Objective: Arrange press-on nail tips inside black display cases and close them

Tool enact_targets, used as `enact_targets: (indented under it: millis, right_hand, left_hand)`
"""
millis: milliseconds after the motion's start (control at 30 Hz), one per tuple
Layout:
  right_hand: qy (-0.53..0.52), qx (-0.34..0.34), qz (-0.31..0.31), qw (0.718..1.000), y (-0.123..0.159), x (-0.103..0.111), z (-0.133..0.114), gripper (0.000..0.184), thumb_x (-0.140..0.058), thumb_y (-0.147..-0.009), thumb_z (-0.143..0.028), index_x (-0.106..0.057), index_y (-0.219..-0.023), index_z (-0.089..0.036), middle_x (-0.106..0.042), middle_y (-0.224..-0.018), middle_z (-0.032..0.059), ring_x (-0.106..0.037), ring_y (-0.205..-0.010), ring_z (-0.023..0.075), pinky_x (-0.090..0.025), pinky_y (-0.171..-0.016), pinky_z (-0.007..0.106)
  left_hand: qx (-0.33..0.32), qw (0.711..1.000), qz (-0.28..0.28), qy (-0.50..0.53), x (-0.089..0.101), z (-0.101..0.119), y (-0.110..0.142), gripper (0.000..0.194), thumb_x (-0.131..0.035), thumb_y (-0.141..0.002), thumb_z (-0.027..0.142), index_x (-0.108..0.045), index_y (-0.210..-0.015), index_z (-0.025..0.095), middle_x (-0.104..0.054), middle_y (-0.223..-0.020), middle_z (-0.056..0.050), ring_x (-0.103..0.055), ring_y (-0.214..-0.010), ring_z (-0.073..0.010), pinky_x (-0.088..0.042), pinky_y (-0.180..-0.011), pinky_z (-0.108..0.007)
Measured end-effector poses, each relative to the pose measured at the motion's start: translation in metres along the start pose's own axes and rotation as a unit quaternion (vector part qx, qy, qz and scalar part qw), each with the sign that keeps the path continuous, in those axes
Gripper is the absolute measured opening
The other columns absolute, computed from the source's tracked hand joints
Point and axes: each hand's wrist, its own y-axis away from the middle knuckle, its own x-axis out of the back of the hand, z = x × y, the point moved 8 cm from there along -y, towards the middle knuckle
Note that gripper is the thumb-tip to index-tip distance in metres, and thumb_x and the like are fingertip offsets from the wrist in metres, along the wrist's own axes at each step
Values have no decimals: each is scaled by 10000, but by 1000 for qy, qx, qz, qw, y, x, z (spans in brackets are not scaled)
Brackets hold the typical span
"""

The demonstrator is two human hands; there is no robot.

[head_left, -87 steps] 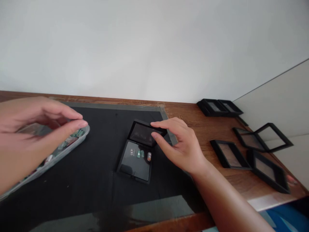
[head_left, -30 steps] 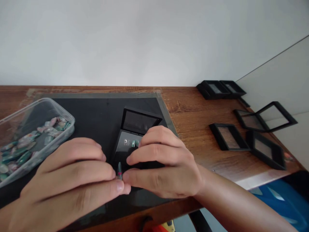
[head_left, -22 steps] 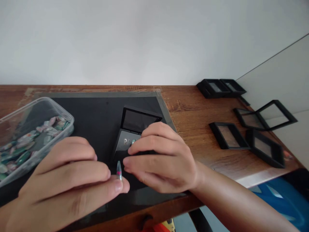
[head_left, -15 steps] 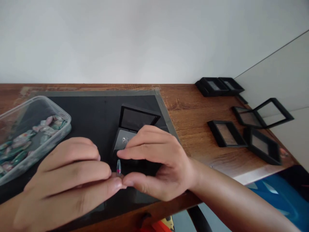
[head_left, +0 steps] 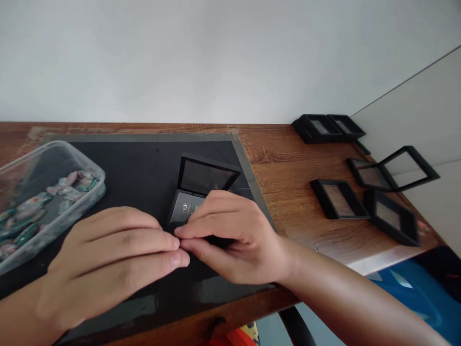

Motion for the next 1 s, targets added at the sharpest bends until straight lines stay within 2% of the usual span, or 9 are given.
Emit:
enact_targets:
  millis: [67, 133, 300, 367, 533, 633, 833, 933, 1000]
  right_hand:
    - [59, 1, 2, 998, -1, 5, 1, 48, -799, -997, -121, -816, -1041, -110, -850, -909, 50, -779, -811, 120, -597, -773, 277]
    - [113, 2, 12, 993, -4, 14, 1, 43, -798, -1003, -147, -815, -1036, -125, -845, -913, 49, -768, -797, 127, -593, -744, 284]
    - [205, -33, 46, 977, -6, 39, 1, 69, -751, -1029, -150, -809, -1034, -187, -819, -850, 13, -729, -741, 123, -569, -681, 261]
    - [208, -56, 30, 976, -4, 40, 4, 84, -738, -1034, -149, -814, -1053, -182, -817, -851, 12, -716, -719, 116, -550, -667, 250]
    - [233, -94, -137, 958, 3, 18, 18, 133, -727, -1028, -156, -858, -1035, -182, -776, -798, -5, -648, -657, 107, -403, -596, 250]
    - [240, -129, -209, 939, 9, 7, 26, 134, -746, -1014, -172, -868, -969, -207, -766, -781, -11, -642, -684, 122, -322, -587, 270]
    - [218, -142, -262, 929, 13, -11, 31, 88, -785, -1001, -244, -861, -1015, -204, -804, -853, 3, -666, -751, 139, -291, -596, 290]
    - [223, -147, -275, 924, 15, -18, 33, 105, -754, -1035, -246, -847, -1034, -198, -827, -906, 10, -686, -773, 141, -299, -607, 295]
    - [237, -151, -274, 920, 16, -20, 34, 131, -720, -1060, -235, -838, -1024, -192, -829, -908, 14, -687, -765, 142, -297, -609, 302]
  left_hand:
    - [-15, 1000, -18, -4, -3, -1, -5, 91, -712, -1034, 139, -739, -1052, 224, -850, -942, 41, -771, -885, -120, -669, -762, -281]
    - [-7, 999, -39, -27, -9, -6, -8, 146, -774, -977, 87, -721, -1030, 212, -830, -923, 37, -738, -854, -117, -641, -768, -295]
    - [15, 995, -64, -73, -30, -15, -4, 122, -738, -1004, 133, -756, -1102, 203, -813, -1020, -20, -716, -891, -187, -602, -791, -382]
    - [11, 993, -80, -85, -37, -14, -2, 132, -728, -1010, 159, -768, -1134, 185, -806, -1035, -41, -700, -893, -210, -595, -783, -400]
    - [-2, 990, -105, -97, -47, -9, 0, 137, -704, -1022, 164, -771, -1140, 181, -810, -1056, -42, -678, -932, -234, -552, -787, -425]
    - [-1, 990, -101, -100, -45, -8, 0, 94, -714, -1026, 177, -765, -1098, 208, -796, -969, -13, -643, -883, -226, -488, -751, -433]
    - [25, 996, 7, -90, -16, -1, -4, 243, -819, -926, 55, -703, -1097, 182, -765, -868, 4, -610, -863, -175, -512, -807, -394]
    - [50, 995, 24, -79, -11, -2, -4, 240, -783, -932, 5, -690, -1077, 172, -762, -874, 1, -607, -852, -159, -506, -792, -380]
    - [44, 997, 16, -69, -13, -2, -5, 221, -765, -943, 7, -697, -1074, 172, -761, -875, 5, -610, -837, -152, -505, -775, -374]
